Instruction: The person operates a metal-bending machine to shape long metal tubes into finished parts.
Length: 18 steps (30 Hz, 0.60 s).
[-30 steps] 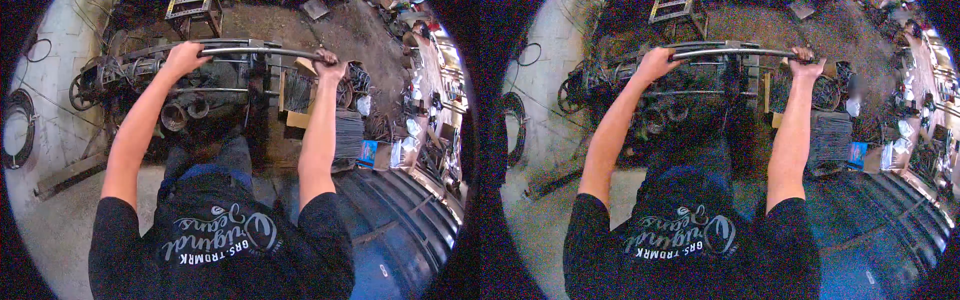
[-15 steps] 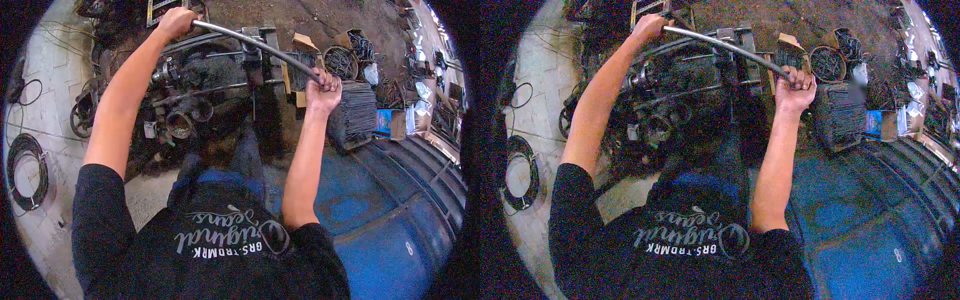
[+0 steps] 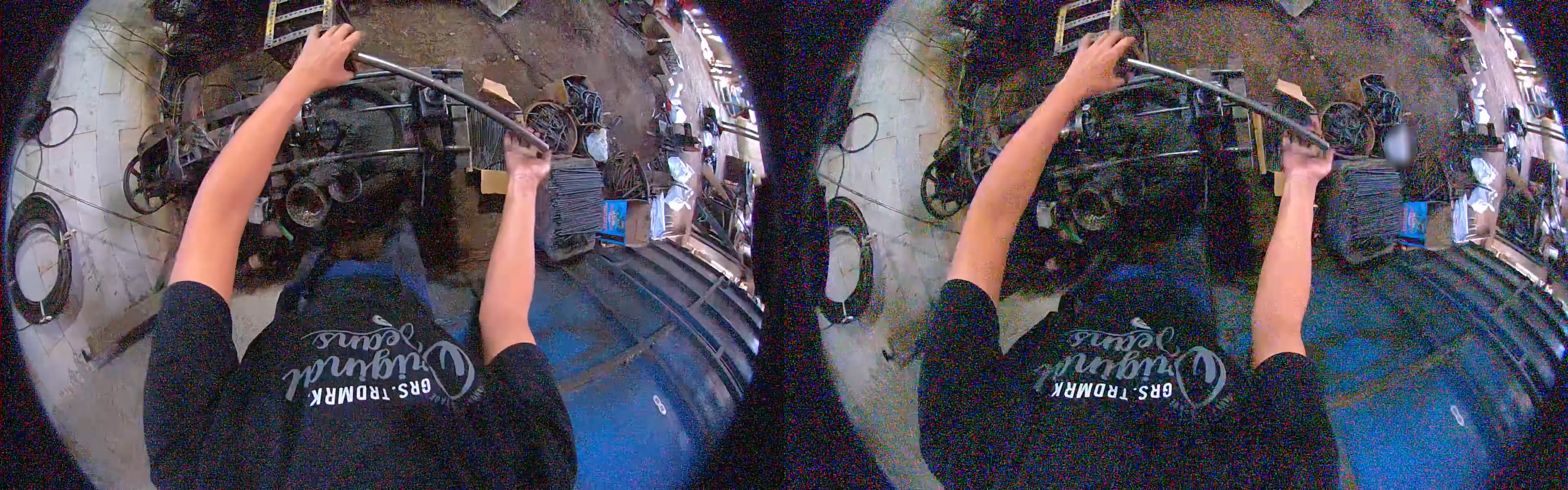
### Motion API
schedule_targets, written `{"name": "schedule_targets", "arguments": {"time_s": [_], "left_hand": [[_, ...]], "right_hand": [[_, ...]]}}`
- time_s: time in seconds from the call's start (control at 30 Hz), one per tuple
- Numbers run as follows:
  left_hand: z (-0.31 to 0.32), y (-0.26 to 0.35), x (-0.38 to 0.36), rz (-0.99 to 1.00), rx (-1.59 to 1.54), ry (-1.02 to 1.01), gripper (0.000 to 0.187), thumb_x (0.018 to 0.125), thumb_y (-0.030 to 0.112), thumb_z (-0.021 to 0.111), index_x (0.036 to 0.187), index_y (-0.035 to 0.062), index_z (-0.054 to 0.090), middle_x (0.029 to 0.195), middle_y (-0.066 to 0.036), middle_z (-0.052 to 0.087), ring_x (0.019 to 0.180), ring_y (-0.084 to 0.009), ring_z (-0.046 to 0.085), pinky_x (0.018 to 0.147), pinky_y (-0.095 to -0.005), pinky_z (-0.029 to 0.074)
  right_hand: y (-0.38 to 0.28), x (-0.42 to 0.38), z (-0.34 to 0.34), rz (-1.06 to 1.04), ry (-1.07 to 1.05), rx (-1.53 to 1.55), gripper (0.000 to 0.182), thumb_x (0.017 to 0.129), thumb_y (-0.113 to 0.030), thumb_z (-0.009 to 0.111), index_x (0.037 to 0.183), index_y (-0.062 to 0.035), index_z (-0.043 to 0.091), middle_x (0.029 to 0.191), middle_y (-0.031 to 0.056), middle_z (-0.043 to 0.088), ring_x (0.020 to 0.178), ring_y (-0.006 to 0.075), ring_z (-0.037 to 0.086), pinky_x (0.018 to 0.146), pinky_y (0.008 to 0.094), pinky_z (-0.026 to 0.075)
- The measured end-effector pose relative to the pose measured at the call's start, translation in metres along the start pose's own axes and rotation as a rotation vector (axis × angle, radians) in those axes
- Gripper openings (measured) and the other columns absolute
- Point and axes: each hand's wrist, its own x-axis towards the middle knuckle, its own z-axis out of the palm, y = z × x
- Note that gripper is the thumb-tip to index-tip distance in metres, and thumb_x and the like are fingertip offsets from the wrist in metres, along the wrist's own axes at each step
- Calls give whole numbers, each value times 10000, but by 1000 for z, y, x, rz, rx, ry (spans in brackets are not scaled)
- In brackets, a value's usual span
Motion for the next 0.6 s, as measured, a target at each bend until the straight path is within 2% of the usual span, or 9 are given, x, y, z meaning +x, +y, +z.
{"name": "schedule_targets", "arguments": {"time_s": [0.07,0.23,0.37,0.4,0.43,0.5,0.53,0.57,0.6], "left_hand": [[-30,20,-35,-139,-31,427,500,781,319,630,1212,93,512,1169,-120,556,1131,-278,497,976,-423,366],[0,32,-208,-579,-231,552,437,809,177,630,1195,12,508,1151,-182,542,1115,-352,483,968,-422,361],[47,74,-385,-1033,-359,312,423,853,142,567,1237,-12,479,1095,-186,563,1015,-313,551,903,-363,422],[61,92,-425,-1123,-301,341,419,852,127,559,1241,-7,480,1049,-171,575,957,-279,566,859,-353,437],[64,112,-461,-1271,-403,289,414,846,116,561,1235,-5,485,1022,-164,577,916,-263,566,828,-349,439],[79,147,-529,-1492,-487,69,425,852,147,560,1228,-30,472,896,-140,610,786,-238,588,744,-348,463],[146,161,-612,-1229,-238,236,421,851,141,569,1210,-52,464,779,-119,610,681,-231,592,670,-348,481],[107,188,-588,-1749,-677,103,422,845,129,585,1201,-55,454,728,-114,598,635,-223,601,634,-337,494],[104,204,-601,-1760,-673,108,422,845,129,585,1201,-55,454,728,-114,598,635,-223,601,634,-337,494]], "right_hand": [[12,48,-75,88,-166,-111,359,915,-373,362,924,-64,543,849,104,564,763,255,537,754,452,457],[79,29,-136,43,-278,-1320,144,845,-197,597,900,-66,625,715,56,634,598,137,596,489,275,453],[93,-13,-96,-278,-605,-1824,275,799,-279,636,915,-30,662,854,210,652,810,356,630,753,372,489],[93,-21,-78,-346,-640,-1783,272,795,-286,640,908,-39,668,866,214,652,836,361,627,775,384,484],[96,-27,-61,-578,-673,-1855,251,804,-216,625,907,11,652,815,136,669,754,198,635,721,319,478],[105,-9,-49,-588,-584,-1805,312,765,-231,675,971,0,642,823,130,666,754,225,625,747,322,477],[104,-17,-30,-557,-621,-1750,383,726,-246,719,990,13,621,838,124,652,762,236,617,749,323,478],[108,6,-32,-592,-600,-1800,444,698,-266,742,1006,22,601,859,130,642,789,242,610,761,329,475],[114,27,-34,-628,-575,-1853,507,671,-285,766,1021,31,581,880,135,632,815,248,603,774,334,471]]}}
